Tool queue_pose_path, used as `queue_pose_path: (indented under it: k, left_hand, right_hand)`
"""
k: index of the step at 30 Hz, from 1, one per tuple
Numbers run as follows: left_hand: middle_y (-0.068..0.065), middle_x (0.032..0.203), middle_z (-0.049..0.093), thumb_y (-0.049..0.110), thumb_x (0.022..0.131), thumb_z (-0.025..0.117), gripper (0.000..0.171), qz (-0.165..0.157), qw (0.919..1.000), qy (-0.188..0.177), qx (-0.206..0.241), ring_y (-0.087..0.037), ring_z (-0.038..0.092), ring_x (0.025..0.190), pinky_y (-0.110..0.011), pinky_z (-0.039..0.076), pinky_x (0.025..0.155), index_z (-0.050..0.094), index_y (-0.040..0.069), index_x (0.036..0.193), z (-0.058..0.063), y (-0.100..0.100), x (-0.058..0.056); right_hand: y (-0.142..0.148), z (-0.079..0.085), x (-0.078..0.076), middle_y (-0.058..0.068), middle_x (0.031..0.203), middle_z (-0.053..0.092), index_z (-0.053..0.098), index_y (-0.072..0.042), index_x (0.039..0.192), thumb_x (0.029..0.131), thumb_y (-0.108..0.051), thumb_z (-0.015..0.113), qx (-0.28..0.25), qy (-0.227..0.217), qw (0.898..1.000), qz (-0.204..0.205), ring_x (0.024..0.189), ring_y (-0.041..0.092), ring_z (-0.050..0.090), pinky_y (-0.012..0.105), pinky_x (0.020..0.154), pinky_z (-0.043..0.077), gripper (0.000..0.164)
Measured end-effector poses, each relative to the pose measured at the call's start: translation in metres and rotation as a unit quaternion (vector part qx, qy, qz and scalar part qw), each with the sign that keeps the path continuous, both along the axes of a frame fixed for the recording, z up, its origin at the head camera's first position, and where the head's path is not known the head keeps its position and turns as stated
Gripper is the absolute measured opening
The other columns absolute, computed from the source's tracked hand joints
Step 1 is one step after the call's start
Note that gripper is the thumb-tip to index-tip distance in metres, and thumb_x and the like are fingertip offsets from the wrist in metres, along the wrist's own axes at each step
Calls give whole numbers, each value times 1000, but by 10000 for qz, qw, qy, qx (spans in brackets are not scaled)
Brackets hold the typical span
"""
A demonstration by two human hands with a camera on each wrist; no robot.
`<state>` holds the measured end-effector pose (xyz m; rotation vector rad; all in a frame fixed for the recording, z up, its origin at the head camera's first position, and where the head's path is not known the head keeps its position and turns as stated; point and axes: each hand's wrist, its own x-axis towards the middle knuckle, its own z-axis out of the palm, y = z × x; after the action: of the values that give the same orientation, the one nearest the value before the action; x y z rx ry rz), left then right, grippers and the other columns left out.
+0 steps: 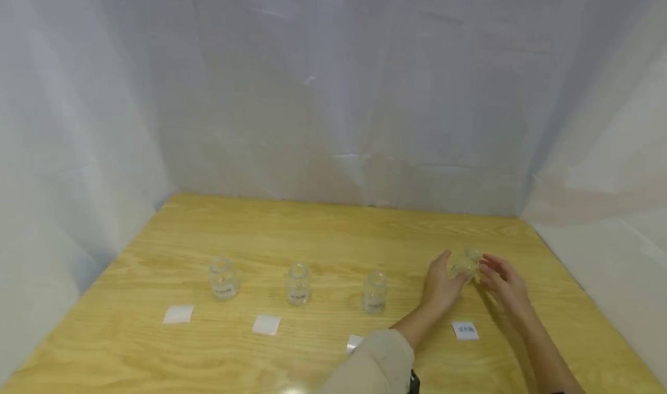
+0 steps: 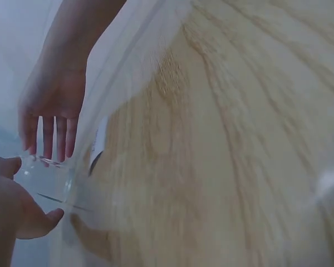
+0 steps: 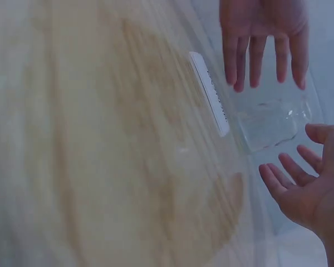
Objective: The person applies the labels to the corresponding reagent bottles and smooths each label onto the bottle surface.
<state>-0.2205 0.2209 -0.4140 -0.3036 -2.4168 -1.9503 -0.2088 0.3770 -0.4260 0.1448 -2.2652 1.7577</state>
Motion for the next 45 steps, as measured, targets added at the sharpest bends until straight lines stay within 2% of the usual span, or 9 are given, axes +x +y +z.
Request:
queue_pose_path:
  k: [4, 9, 13, 16, 22, 25, 33, 38, 45]
  left_hand:
    - [-6, 131, 49, 24, 84, 67, 53, -13, 9999, -83, 121, -22, 43, 121, -33, 33, 101, 49, 8, 131, -12, 11, -9]
    - [-2, 126, 54, 21, 84, 67, 44, 187, 9994, -226, 208, -21, 48, 116, -35, 38, 97, 55, 16, 126, -17, 16, -12]
    - [-3, 120, 58, 17, 83, 68, 37, 402, 9991, -63, 72, -21, 53, 109, -35, 43, 91, 59, 19, 119, -20, 15, -12]
    - [-5, 116, 60, 16, 83, 68, 36, 406, 9991, 60, 108, -20, 56, 105, -33, 45, 87, 59, 18, 118, -23, 14, -11]
    - [-4, 105, 63, 12, 82, 68, 36, 424, 9981, 66, 451, -15, 57, 97, -30, 46, 83, 60, 15, 116, -26, 13, -4]
    - [-3, 102, 63, 11, 81, 68, 35, 456, 9979, 85, 462, -15, 57, 94, -30, 47, 80, 60, 14, 115, -26, 10, 2]
    - [-8, 106, 63, 10, 80, 69, 33, 444, 9978, 47, 499, -19, 57, 98, -32, 46, 82, 61, 16, 112, -25, 0, 18]
    - [-9, 106, 63, 9, 79, 70, 34, 439, 9965, -113, 707, -20, 58, 96, -33, 47, 80, 62, 17, 111, -24, -3, 26]
    - [-11, 109, 62, 9, 78, 71, 35, 498, 9952, -114, 834, -26, 58, 100, -37, 47, 84, 62, 16, 111, -22, -10, 36]
  right_hand:
    - [-2, -9, -4, -15, 106, 57, 37, 9, 128, 97, -15, 48, -686, -92, 9969, 364, 92, 0, 57, 21, 81, 48, 41]
    - [-8, -11, -5, -14, 107, 57, 40, 5, 129, 96, -15, 49, -633, -228, 9970, 388, 94, 0, 57, 22, 83, 47, 40]
    - [-13, -11, -4, -12, 106, 57, 33, 10, 131, 96, -15, 49, -712, -331, 9961, 393, 94, 2, 57, 24, 85, 47, 46]
    - [-15, -10, -1, -13, 106, 55, 29, 12, 132, 97, -18, 49, -554, -429, 9970, 340, 94, 1, 57, 22, 85, 46, 50]
    - [-16, -12, 7, -14, 103, 56, 26, 15, 132, 97, -17, 48, -567, -511, 9966, 313, 91, 1, 58, 21, 84, 46, 52]
    - [-19, -13, 11, -14, 102, 58, 32, 14, 129, 97, -16, 49, -742, -420, 9959, 316, 91, 2, 58, 21, 83, 47, 47]
    - [-25, -15, 26, -11, 107, 54, 30, 10, 133, 97, -25, 49, -468, -733, 9961, 155, 94, 3, 57, 23, 83, 47, 54]
    - [-29, -17, 33, -12, 105, 56, 36, 8, 129, 96, -21, 51, -607, -616, 9962, 69, 91, 5, 59, 23, 81, 48, 47]
    - [-35, -18, 40, -14, 103, 57, 36, 10, 128, 96, -19, 50, -272, -511, 9983, -40, 89, 3, 59, 22, 79, 49, 45]
